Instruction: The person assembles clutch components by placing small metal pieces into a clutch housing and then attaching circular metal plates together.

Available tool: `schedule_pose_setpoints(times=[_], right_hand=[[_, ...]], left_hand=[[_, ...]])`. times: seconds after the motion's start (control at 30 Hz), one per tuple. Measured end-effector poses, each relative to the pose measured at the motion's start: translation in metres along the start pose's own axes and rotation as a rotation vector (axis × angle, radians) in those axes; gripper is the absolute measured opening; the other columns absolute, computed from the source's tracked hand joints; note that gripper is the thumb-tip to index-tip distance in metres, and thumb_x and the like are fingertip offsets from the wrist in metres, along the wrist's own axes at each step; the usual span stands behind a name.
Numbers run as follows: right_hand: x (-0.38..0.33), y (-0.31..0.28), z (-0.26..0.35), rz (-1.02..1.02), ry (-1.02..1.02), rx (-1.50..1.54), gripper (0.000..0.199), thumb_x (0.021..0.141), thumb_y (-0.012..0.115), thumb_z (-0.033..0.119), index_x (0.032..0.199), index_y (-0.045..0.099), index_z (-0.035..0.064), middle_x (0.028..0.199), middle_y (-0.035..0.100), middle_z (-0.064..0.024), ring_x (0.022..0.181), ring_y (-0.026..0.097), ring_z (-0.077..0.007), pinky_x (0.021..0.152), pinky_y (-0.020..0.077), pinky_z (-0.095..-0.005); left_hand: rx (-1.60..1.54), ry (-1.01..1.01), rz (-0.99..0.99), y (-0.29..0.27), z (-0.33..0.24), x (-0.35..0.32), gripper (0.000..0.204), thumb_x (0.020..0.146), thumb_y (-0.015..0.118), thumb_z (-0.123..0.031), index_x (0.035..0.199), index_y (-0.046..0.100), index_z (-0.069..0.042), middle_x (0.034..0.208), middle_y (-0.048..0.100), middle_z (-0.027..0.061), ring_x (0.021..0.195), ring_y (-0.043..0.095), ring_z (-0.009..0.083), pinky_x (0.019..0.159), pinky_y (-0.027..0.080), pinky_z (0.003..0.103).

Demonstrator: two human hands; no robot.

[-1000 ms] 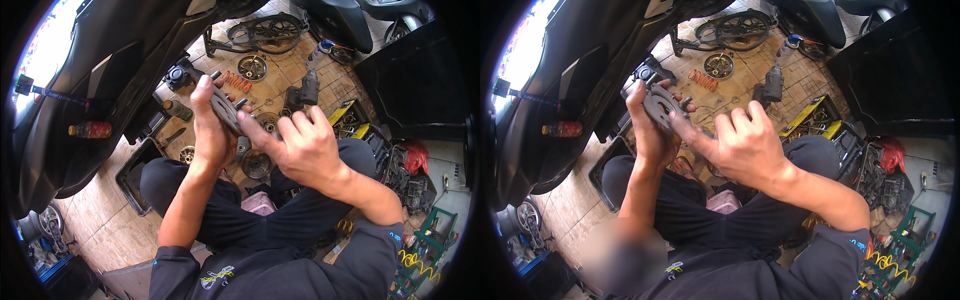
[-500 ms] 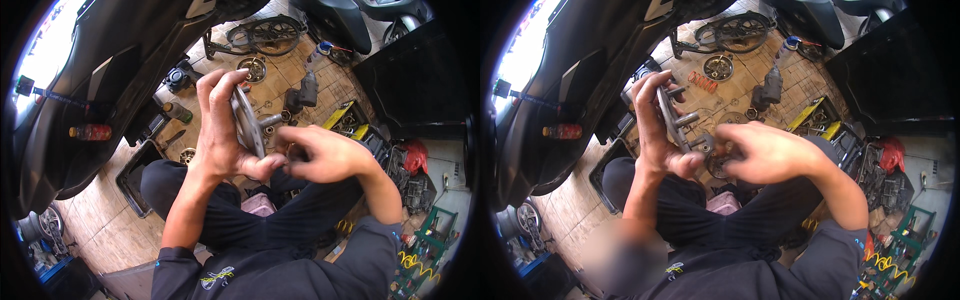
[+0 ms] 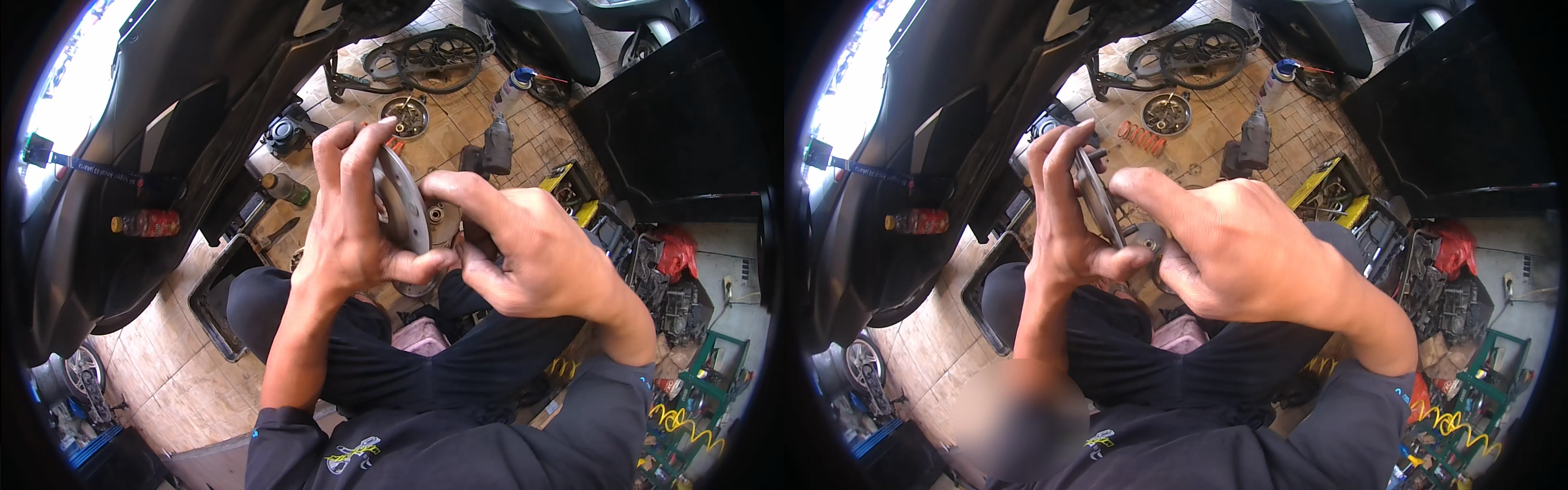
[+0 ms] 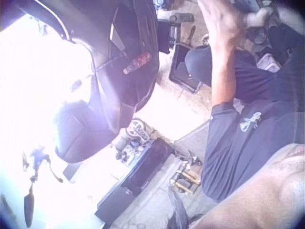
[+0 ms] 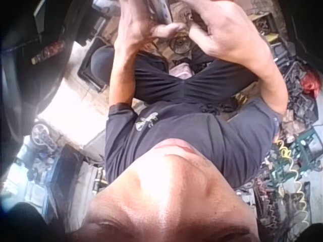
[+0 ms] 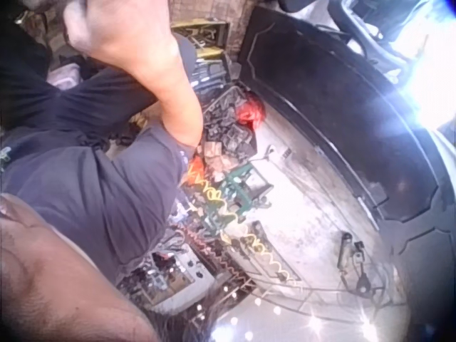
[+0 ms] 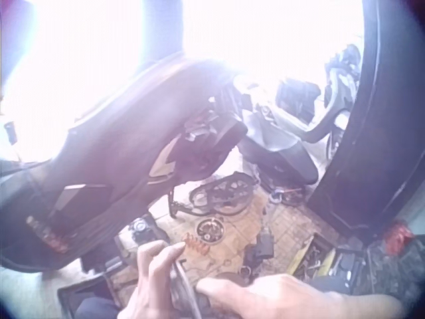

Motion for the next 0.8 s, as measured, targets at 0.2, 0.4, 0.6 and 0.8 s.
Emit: schedule_pose_setpoints(times=[0.2,0.4,0.6,0.8], right_hand=[[0.02,-0.02,-0.007,0.53,0.234,0.348,0.038,0.078,0.062,0.008,0.114,0.053,0.0017,0.078,0.063,-0.0185,0.068,0.062,-0.0385,0.065,0.0506,-0.0451],[0.0,-0.011,-0.002,0.145,0.084,0.163,0.05,0.076,0.065,0.003,0.125,0.055,0.0015,0.071,0.059,-0.0085,0.056,0.057,-0.0232,0.055,0.0436,-0.0367],[-0.007,0.012,-0.002,-0.027,-0.204,-0.438,0.084,0.069,0.072,0.002,0.149,0.047,0.0029,0.065,0.054,-0.0018,0.055,0.054,-0.0214,0.057,0.0436,-0.0369],[0.006,-0.001,-0.008,0.319,0.211,0.352,0.029,0.077,0.064,0.005,0.103,0.05,0.0021,0.066,0.062,-0.0144,0.056,0.062,-0.0319,0.058,0.0493,-0.0404]], left_hand=[[0.008,0.219,0.054,-0.005,-0.002,0.004,0.123,0.047,0.094,-0.058,0.148,0.042,-0.011,0.128,0.039,0.0209,0.111,0.052,0.0397,0.09,0.054,0.05],[-0.084,0.004,-0.009,0.005,0.006,-0.004,0.124,0.058,0.086,-0.069,0.148,0.035,-0.001,0.128,0.038,0.0251,0.117,0.047,0.0409,0.096,0.049,0.051],[-0.244,-0.17,0.021,0.01,0.011,-0.01,0.122,0.066,0.077,-0.074,0.147,0.032,0.005,0.127,0.04,0.0267,0.115,0.048,0.0392,0.101,0.043,0.048],[0.0,0.15,0.11,0.006,-0.001,-0.003,0.121,0.056,0.09,-0.062,0.149,0.039,-0.006,0.13,0.039,0.0244,0.114,0.052,0.0433,0.087,0.056,0.051]])
Point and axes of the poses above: each hand's wrist, its own x-axis towards the middle knuckle, its own y-axis out of the palm, z = x × y, the point moved 2 cm from there along x, towards the middle knuckle
